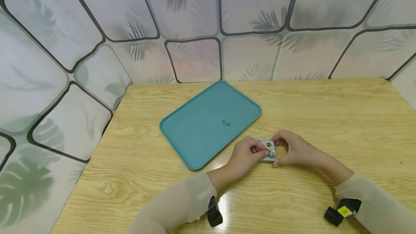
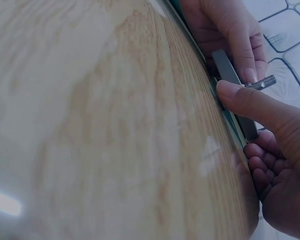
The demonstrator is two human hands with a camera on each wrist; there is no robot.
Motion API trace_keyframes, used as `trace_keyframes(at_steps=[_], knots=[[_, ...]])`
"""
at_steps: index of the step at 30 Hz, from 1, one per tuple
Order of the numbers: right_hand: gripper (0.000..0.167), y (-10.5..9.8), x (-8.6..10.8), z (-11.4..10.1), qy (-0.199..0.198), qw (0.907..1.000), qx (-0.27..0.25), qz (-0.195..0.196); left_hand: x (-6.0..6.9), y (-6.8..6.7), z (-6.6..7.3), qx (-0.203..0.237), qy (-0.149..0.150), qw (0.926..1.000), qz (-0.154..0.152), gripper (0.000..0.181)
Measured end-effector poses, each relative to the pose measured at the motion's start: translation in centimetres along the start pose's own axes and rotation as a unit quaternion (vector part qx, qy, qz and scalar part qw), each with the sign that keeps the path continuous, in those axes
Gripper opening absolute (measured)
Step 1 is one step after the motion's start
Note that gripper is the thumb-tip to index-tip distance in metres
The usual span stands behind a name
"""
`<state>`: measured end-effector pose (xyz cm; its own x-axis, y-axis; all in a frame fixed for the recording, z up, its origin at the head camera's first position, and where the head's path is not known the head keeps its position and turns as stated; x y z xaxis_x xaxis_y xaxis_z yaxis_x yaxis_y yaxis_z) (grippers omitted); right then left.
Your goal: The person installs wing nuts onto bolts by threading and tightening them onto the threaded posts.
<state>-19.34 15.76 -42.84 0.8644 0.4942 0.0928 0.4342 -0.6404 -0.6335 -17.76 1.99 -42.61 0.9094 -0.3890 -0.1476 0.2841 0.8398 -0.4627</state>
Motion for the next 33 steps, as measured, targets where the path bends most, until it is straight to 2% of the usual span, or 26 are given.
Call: trace_keyframes(at_steps=[6, 11, 16, 23, 29, 33], knots=[[0.060, -0.01, 0.04, -0.03, -0.011, 0.9999, 0.004, 0.000, 0.00, 0.33, 0.33, -0.008, 0.025, 0.9991, -0.032, 0.015], [0.058, -0.11, 0.15, 0.06, -0.010, 0.9999, 0.008, 0.004, 0.13, 0.63, 0.48, -0.006, 0.009, 0.9983, -0.058, 0.027], [0.060, -0.04, 0.06, 0.22, -0.006, 0.9999, 0.009, 0.002, 0.19, 0.55, 0.42, 0.001, 0.003, 0.9990, -0.045, 0.023], [0.061, 0.03, -0.01, 0.25, 0.002, 1.0000, 0.008, 0.003, 0.09, 0.20, 0.40, -0.016, 0.031, 0.9993, -0.014, 0.011], [0.062, -0.03, 0.04, 0.03, 0.000, 1.0000, 0.005, 0.004, 0.11, -0.03, 0.13, -0.008, 0.006, 0.9999, 0.001, 0.009], [0.062, -0.01, 0.02, -0.07, -0.004, 1.0000, 0.004, 0.003, 0.05, 0.04, 0.16, -0.008, 0.014, 0.9999, 0.001, 0.010]])
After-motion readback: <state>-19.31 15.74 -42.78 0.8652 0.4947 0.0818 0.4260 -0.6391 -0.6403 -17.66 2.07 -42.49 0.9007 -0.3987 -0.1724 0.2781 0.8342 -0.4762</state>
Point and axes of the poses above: each hand's wrist, its own x-axis away from the middle knuckle, its own y-axis out of the palm, z = x × y, the point moved 8 cm from there along -x, towards the middle knuckle, and after that the axes turned 5 degrees about y, right-handed, at the moved point
